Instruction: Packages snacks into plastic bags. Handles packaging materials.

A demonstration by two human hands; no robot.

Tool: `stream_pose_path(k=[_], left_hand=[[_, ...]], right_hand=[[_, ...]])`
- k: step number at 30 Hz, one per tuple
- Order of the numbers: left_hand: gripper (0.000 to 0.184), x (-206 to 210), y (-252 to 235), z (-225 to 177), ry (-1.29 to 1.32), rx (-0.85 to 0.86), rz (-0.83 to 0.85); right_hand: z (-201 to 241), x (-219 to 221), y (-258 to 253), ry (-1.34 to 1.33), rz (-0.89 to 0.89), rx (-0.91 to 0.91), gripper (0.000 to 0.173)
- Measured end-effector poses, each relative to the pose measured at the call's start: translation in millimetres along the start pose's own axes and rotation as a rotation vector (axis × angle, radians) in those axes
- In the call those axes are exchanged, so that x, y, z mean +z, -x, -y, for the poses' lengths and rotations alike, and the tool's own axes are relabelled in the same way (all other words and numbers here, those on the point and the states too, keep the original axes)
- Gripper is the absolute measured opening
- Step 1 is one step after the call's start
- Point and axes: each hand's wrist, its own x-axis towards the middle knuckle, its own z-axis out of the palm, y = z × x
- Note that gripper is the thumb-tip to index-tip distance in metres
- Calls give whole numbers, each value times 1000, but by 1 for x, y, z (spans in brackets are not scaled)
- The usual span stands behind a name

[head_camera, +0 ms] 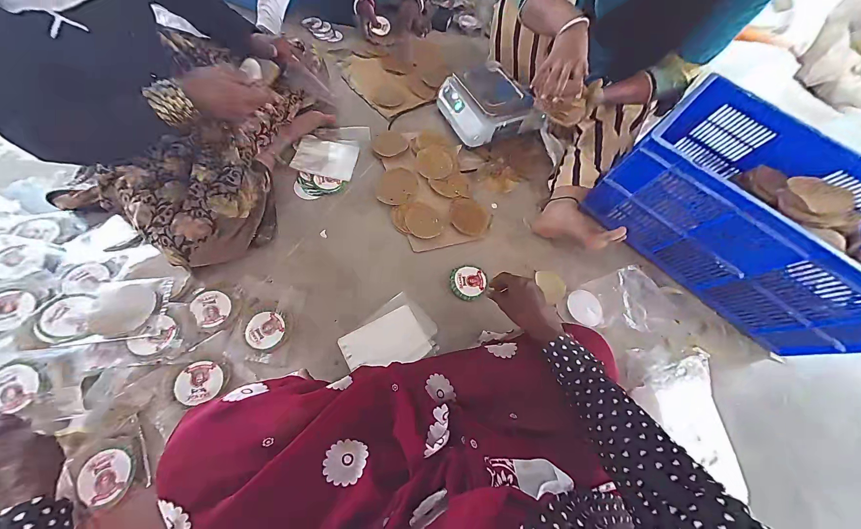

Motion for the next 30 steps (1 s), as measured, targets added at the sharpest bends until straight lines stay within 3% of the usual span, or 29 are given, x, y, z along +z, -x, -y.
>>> stream_pose_path(k=[3, 6, 8, 10, 12, 14, 17, 21, 25, 29, 30], left_hand=[[45, 22, 6, -12, -214, 10, 167], [45, 49, -11, -18, -195, 248, 349], [56, 28, -3, -50, -80, 332, 452], [60, -23, 30, -104, 6, 397, 438], [57, -69, 66, -154, 88, 489, 396], [51, -90, 95, -193, 208, 556, 391], [40, -91, 135, -243, 321, 654, 500], [33, -51, 183, -288, 382, 696, 683], [37, -12, 212, -298, 441, 736, 744], [37, -6, 240, -297, 616, 719, 586], [42, -5, 248, -298, 681, 666, 631]], right_hand=[[29, 26, -3, 22, 126, -92, 21], [45, 61, -16, -89, 240, -124, 25], [52, 84, -25, -153, 298, -66, 34], [56, 100, -33, -146, 357, -1, 40], [57, 110, -38, -141, 406, 38, 39], [56, 111, -39, -195, 410, 47, 34], [52, 105, -36, -298, 397, 43, 26], [54, 91, -23, -275, 305, -43, 24], [66, 79, -10, -389, 145, -205, 16], [87, 69, 6, -529, 5, -398, 15], [96, 68, 13, -547, -44, -439, 15]])
